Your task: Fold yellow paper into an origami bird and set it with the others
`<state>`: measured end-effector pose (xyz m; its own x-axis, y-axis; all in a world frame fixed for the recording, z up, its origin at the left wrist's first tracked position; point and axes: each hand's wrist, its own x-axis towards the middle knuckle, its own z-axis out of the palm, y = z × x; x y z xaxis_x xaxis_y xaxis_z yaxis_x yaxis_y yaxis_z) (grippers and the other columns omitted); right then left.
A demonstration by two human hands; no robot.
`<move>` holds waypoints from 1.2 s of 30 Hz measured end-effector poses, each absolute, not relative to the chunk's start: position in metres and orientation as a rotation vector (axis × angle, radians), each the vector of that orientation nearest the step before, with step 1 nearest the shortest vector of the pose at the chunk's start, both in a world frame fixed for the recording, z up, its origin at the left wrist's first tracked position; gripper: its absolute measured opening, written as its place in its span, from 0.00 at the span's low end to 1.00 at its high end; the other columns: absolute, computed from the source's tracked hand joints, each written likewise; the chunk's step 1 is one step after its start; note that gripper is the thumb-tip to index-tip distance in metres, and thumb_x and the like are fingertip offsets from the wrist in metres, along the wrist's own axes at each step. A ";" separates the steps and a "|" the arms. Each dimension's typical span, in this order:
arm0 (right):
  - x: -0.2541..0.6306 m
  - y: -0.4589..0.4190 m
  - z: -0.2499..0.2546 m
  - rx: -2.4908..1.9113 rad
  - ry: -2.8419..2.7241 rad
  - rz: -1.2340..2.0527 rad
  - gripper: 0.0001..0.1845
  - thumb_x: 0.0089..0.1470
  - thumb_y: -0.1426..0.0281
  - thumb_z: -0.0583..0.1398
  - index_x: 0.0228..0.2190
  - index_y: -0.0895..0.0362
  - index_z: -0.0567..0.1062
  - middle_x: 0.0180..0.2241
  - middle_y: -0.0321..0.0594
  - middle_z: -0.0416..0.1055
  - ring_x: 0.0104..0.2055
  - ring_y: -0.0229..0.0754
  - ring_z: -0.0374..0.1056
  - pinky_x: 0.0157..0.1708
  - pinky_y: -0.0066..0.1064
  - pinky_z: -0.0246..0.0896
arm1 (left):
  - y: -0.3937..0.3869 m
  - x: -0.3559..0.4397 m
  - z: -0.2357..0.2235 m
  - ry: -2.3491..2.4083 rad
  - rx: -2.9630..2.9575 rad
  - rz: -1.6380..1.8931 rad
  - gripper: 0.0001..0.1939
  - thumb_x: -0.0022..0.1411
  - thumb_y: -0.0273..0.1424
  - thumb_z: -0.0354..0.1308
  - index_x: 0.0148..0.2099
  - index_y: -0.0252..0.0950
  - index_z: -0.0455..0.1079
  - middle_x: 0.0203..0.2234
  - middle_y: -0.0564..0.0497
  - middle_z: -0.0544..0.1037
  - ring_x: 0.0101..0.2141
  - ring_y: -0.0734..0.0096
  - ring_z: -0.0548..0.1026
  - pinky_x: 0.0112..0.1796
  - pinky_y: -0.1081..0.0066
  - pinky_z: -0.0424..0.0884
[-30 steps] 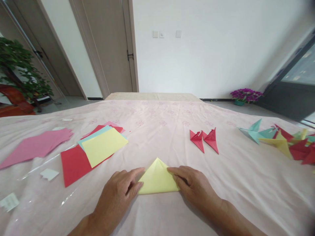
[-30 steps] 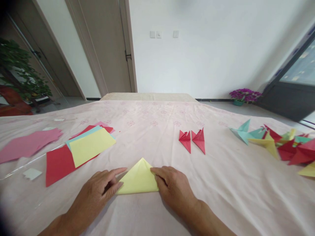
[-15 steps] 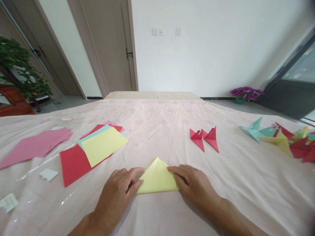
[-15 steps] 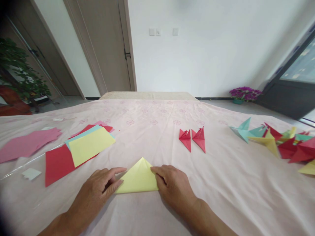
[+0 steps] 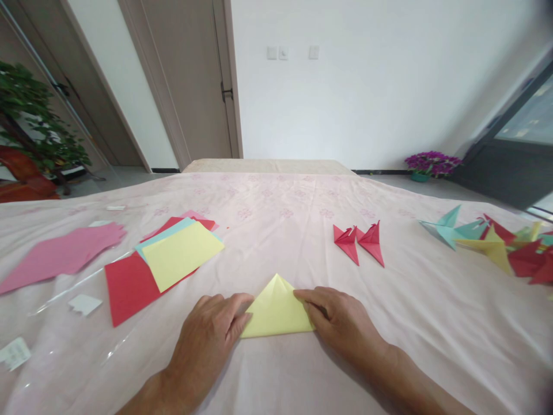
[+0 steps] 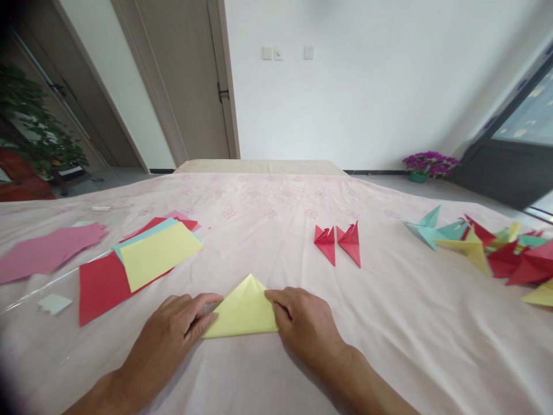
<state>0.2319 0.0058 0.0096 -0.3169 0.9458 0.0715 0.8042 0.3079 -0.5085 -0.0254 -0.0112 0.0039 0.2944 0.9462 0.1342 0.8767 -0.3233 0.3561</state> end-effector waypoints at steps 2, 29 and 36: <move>0.232 0.006 0.010 -1.571 -2.227 0.546 0.18 0.58 0.71 0.53 0.45 0.47 0.78 0.38 0.34 0.78 0.40 0.43 0.73 0.39 0.32 0.62 | -0.011 -0.025 0.005 1.679 2.338 0.494 0.12 0.67 0.37 0.52 0.50 0.44 0.70 0.30 0.52 0.75 0.34 0.61 0.71 0.38 0.62 0.63; 0.229 -0.001 0.014 -1.546 -2.390 0.122 0.10 0.62 0.69 0.55 0.41 0.50 0.75 0.32 0.37 0.69 0.34 0.41 0.64 0.32 0.32 0.51 | -0.013 -0.018 0.003 0.976 2.940 0.731 0.14 0.67 0.21 0.48 0.50 0.40 0.69 0.36 0.50 0.74 0.37 0.67 0.70 0.38 0.66 0.67; 0.229 -0.007 0.014 -1.142 -2.550 -0.150 0.09 0.63 0.72 0.56 0.42 0.51 0.74 0.35 0.38 0.71 0.35 0.41 0.61 0.34 0.36 0.47 | -0.023 -0.016 0.009 1.036 3.079 0.388 0.18 0.65 0.22 0.50 0.56 0.39 0.64 0.38 0.49 0.73 0.37 0.62 0.71 0.38 0.61 0.68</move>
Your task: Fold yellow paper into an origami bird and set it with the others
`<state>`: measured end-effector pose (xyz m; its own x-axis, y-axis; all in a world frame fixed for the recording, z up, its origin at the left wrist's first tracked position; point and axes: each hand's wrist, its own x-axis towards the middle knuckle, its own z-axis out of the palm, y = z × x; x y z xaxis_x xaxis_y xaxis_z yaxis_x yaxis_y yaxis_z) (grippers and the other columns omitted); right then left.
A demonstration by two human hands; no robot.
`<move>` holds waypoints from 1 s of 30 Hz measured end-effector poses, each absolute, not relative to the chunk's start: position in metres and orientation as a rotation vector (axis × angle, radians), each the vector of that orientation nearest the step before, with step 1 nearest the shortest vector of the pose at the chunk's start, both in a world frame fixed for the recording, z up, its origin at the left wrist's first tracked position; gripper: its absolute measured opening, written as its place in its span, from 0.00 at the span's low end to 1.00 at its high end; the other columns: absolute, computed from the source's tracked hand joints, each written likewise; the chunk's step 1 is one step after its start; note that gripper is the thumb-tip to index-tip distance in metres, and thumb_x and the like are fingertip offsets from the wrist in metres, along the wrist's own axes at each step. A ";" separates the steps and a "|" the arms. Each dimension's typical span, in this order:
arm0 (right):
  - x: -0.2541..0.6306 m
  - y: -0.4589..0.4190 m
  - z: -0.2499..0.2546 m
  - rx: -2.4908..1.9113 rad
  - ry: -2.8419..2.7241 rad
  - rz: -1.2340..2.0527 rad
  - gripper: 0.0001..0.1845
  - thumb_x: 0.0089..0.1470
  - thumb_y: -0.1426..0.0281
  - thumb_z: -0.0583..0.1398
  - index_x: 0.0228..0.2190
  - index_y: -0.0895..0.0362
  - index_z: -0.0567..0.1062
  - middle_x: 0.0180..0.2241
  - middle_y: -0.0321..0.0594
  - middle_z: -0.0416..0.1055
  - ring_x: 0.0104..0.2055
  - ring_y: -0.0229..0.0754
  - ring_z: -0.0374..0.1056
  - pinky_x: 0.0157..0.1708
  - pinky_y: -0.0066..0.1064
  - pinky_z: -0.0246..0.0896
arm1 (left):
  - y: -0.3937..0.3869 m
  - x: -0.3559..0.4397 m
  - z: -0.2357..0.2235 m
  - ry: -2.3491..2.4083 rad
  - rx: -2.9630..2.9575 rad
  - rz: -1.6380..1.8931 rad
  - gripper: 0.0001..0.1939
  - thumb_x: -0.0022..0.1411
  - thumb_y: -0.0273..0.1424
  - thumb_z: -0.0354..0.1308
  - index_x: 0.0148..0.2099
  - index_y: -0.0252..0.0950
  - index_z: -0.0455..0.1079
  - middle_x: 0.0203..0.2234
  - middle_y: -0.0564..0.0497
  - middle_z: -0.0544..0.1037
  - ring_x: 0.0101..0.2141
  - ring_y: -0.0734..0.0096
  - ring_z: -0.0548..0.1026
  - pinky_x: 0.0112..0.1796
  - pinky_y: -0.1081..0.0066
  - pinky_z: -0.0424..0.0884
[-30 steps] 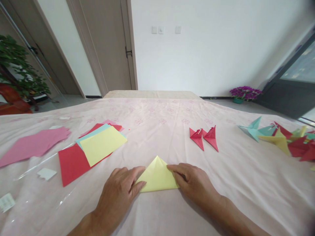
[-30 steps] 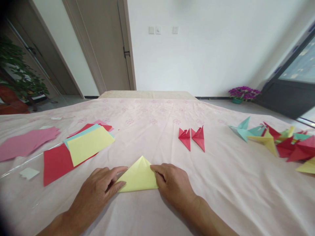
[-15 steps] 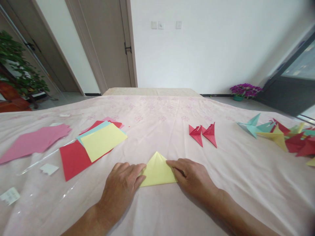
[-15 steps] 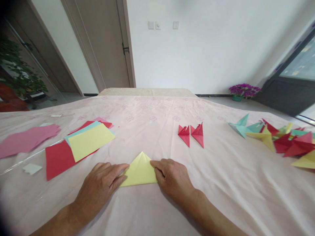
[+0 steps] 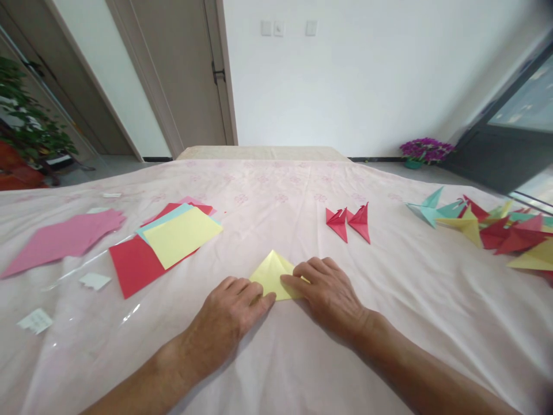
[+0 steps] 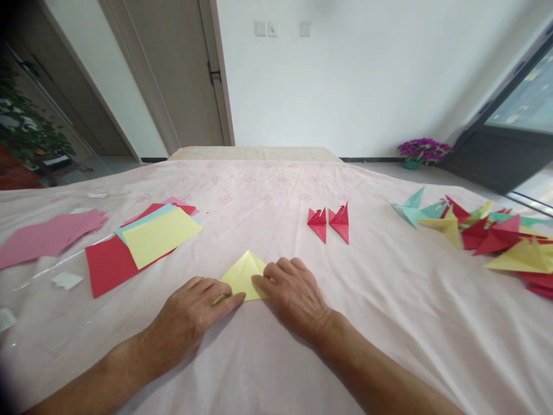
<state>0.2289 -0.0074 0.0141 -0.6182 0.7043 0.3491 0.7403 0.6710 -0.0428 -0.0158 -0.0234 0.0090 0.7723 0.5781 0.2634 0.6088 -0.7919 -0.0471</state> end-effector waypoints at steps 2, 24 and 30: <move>0.231 -0.009 0.016 -1.004 -2.634 -0.120 0.09 0.65 0.71 0.54 0.42 0.51 0.74 0.33 0.37 0.71 0.33 0.40 0.61 0.33 0.35 0.46 | -0.029 -0.013 0.013 -0.997 -2.810 -0.232 0.19 0.65 0.23 0.51 0.57 0.40 0.63 0.37 0.49 0.73 0.37 0.62 0.71 0.38 0.60 0.68; 0.257 -0.015 0.015 -0.864 -2.684 0.051 0.12 0.64 0.72 0.53 0.39 0.52 0.77 0.38 0.40 0.75 0.38 0.40 0.67 0.37 0.34 0.52 | -0.058 -0.008 0.022 -1.198 -2.626 -0.040 0.23 0.60 0.15 0.50 0.55 0.36 0.69 0.47 0.44 0.76 0.53 0.54 0.70 0.53 0.53 0.64; 0.283 -0.013 0.015 -0.862 -2.622 0.126 0.14 0.61 0.76 0.52 0.35 0.54 0.77 0.40 0.41 0.76 0.41 0.40 0.69 0.43 0.36 0.55 | -0.063 -0.034 0.016 -1.228 -2.570 -0.111 0.27 0.57 0.12 0.46 0.52 0.38 0.73 0.48 0.44 0.77 0.56 0.52 0.69 0.56 0.48 0.62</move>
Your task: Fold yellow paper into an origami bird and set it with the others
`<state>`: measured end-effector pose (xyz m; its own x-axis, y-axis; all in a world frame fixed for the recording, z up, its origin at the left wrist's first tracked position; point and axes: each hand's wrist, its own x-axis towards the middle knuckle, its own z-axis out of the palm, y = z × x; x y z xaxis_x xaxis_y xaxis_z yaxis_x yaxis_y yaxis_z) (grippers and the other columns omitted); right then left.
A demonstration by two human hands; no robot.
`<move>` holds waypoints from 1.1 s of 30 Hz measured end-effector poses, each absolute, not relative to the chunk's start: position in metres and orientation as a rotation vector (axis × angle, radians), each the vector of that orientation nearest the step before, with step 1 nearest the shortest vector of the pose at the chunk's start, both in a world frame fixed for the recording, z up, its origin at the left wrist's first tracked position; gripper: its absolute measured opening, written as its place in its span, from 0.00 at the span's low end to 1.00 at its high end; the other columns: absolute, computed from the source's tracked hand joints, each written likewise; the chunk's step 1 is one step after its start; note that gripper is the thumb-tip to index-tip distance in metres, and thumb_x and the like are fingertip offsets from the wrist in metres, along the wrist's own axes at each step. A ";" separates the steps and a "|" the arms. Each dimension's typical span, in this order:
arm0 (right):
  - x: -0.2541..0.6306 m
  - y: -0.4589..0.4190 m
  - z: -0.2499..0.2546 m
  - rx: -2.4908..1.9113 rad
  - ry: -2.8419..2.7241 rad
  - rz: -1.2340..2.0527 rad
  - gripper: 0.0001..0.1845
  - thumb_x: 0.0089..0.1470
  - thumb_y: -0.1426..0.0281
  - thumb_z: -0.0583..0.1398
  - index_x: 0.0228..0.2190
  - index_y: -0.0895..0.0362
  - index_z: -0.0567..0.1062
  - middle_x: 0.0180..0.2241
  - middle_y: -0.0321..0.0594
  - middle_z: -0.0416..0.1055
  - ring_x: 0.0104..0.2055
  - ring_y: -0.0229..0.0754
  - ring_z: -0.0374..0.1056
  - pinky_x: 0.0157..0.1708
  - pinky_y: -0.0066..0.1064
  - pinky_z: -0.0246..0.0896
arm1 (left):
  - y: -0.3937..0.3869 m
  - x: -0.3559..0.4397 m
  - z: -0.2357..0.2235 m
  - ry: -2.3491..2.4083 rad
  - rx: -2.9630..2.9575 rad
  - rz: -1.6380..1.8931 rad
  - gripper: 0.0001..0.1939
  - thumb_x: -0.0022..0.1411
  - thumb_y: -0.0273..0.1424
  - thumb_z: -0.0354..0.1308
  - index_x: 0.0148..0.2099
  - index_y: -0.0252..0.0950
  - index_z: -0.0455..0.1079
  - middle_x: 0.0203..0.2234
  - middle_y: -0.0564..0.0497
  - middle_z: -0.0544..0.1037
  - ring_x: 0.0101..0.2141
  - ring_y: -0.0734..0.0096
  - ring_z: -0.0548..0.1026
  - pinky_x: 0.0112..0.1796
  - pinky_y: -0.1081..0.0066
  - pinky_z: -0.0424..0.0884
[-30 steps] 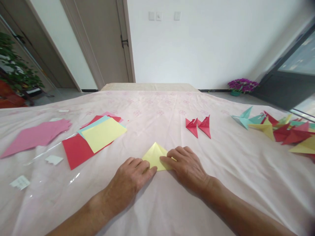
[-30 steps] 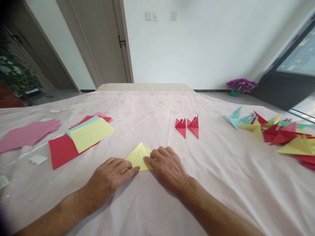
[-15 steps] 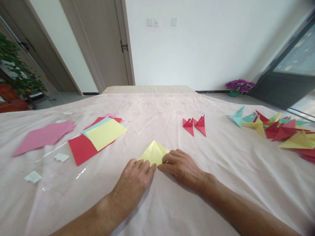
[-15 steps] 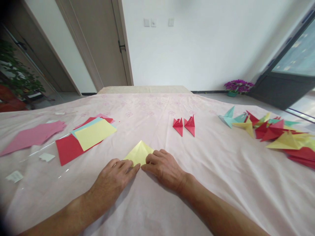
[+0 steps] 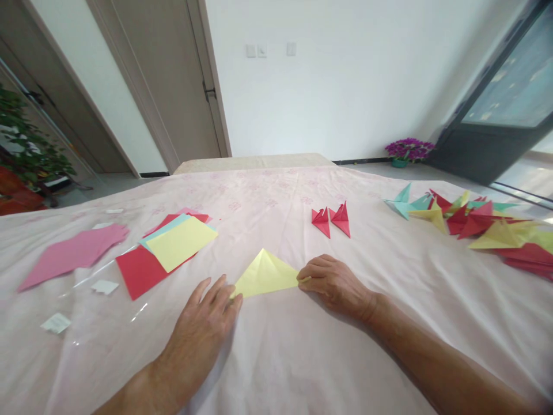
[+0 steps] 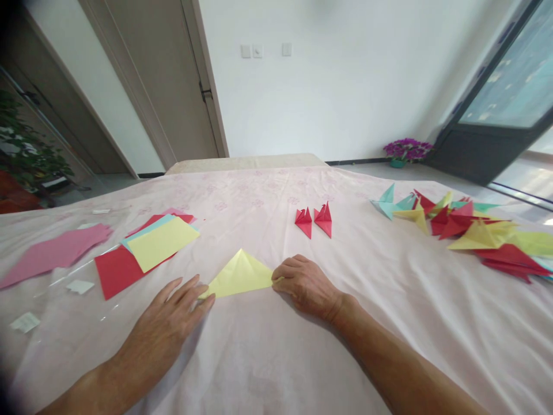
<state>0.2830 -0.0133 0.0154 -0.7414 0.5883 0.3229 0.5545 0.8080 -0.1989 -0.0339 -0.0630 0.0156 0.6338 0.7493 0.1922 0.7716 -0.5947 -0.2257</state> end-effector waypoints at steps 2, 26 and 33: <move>0.288 -0.012 0.015 -0.863 -2.612 0.139 0.14 0.60 0.76 0.52 0.33 0.54 0.77 0.39 0.42 0.77 0.41 0.41 0.69 0.43 0.36 0.56 | -0.066 -0.044 0.014 -1.236 -2.568 -0.108 0.28 0.55 0.12 0.45 0.52 0.36 0.73 0.49 0.43 0.77 0.55 0.52 0.69 0.55 0.49 0.63; 0.273 -0.025 0.022 -1.008 -2.349 -0.309 0.31 0.60 0.63 0.55 0.63 0.53 0.57 0.64 0.46 0.56 0.66 0.53 0.48 0.61 0.50 0.48 | -0.038 -0.031 -0.007 -2.027 -2.617 -1.118 0.11 0.60 0.39 0.55 0.34 0.37 0.72 0.45 0.45 0.75 0.49 0.57 0.72 0.52 0.56 0.67; 0.272 -0.029 0.021 -0.953 -2.347 -0.275 0.31 0.61 0.65 0.54 0.64 0.54 0.56 0.64 0.47 0.56 0.66 0.52 0.49 0.61 0.50 0.47 | -0.041 -0.028 -0.003 -2.135 -2.607 -1.477 0.14 0.62 0.41 0.54 0.38 0.36 0.72 0.39 0.46 0.78 0.43 0.60 0.76 0.47 0.62 0.70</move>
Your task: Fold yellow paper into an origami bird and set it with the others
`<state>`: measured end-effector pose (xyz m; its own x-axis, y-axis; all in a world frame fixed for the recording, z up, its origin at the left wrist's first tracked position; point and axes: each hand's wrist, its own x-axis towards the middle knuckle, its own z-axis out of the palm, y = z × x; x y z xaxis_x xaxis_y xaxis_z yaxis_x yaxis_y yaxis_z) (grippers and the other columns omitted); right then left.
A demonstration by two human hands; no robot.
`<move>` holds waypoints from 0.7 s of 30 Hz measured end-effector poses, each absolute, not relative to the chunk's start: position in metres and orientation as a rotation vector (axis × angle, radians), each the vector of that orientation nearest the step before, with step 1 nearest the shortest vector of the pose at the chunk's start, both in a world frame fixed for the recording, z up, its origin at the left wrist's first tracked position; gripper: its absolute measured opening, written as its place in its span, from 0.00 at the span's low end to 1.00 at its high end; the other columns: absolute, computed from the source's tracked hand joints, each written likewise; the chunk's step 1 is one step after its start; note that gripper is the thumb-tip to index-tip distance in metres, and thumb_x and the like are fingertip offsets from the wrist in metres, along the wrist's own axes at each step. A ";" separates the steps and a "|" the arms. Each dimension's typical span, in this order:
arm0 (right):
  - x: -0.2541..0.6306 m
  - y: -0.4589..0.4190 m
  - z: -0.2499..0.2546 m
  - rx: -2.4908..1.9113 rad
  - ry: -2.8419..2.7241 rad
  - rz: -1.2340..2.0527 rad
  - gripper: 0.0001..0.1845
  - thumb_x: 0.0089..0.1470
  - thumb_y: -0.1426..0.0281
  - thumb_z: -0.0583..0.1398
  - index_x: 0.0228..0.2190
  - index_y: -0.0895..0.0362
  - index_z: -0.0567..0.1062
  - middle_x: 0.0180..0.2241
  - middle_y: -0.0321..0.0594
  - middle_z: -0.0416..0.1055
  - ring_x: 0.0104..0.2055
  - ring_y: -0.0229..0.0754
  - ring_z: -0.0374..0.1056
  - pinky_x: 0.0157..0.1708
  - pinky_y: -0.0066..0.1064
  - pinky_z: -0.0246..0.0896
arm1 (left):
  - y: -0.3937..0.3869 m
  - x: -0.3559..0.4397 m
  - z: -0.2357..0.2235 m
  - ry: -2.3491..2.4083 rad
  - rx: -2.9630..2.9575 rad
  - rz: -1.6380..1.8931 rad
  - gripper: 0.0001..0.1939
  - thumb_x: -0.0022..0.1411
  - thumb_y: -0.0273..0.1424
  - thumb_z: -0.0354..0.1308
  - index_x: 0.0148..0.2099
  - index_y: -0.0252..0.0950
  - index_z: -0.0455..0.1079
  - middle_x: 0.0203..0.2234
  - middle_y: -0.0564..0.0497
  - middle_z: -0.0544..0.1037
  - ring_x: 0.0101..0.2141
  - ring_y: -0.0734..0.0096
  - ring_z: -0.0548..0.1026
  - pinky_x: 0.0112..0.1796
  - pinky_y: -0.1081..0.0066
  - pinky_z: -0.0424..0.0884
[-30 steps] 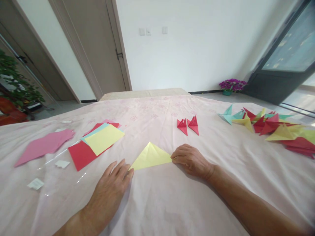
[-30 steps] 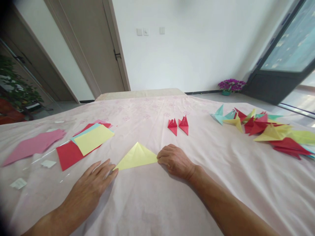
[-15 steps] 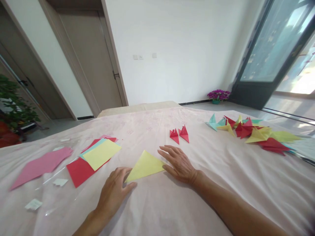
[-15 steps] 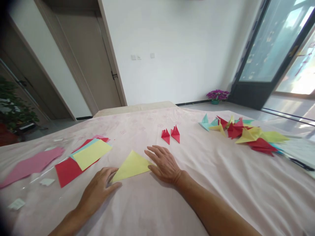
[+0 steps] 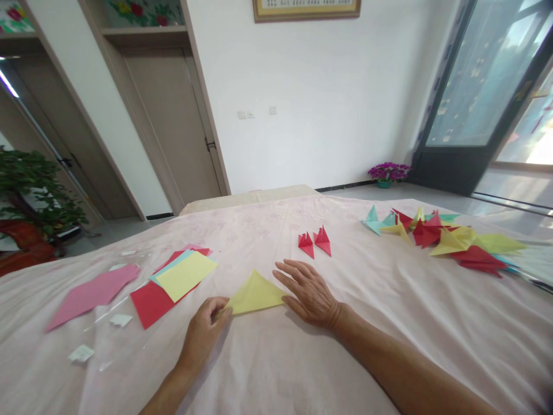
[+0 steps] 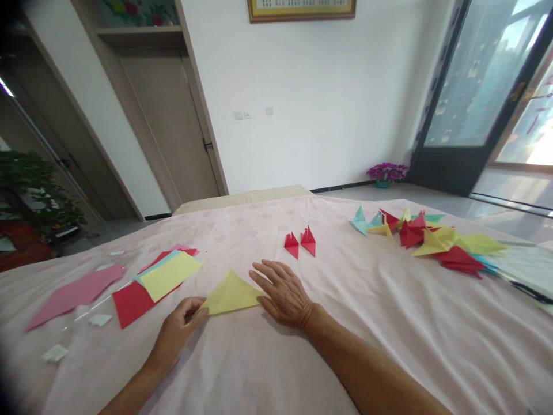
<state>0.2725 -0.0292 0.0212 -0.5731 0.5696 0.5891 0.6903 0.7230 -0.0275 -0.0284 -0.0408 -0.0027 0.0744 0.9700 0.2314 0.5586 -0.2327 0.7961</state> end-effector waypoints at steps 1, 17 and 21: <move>0.273 -0.029 0.021 -0.962 -2.342 -0.247 0.31 0.61 0.64 0.54 0.64 0.55 0.56 0.63 0.48 0.57 0.65 0.52 0.50 0.61 0.49 0.48 | -0.041 -0.028 -0.002 1.493 1.802 1.064 0.15 0.62 0.42 0.54 0.39 0.36 0.72 0.39 0.46 0.79 0.42 0.60 0.77 0.46 0.62 0.71; 0.240 -0.032 -0.003 -0.986 -1.963 0.524 0.42 0.48 0.75 0.60 0.63 0.50 0.56 0.34 0.35 0.73 0.36 0.42 0.68 0.42 0.37 0.61 | -0.051 -0.031 0.003 1.392 1.431 1.518 0.20 0.56 0.47 0.61 0.41 0.36 0.68 0.28 0.55 0.73 0.28 0.69 0.72 0.31 0.72 0.70; 0.233 -0.026 -0.001 -0.990 -1.607 0.970 0.40 0.51 0.71 0.61 0.63 0.57 0.56 0.23 0.28 0.62 0.25 0.36 0.60 0.27 0.28 0.56 | -0.044 -0.032 0.008 1.050 1.140 1.459 0.30 0.64 0.52 0.47 0.60 0.39 0.60 0.40 0.47 0.78 0.37 0.64 0.78 0.38 0.64 0.74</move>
<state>0.2331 -0.0261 -0.0014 -0.1923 0.9276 0.3204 0.1488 0.3503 -0.9248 -0.0317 -0.0438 0.0078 -0.0904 0.9856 0.1429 -0.1772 -0.1571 0.9716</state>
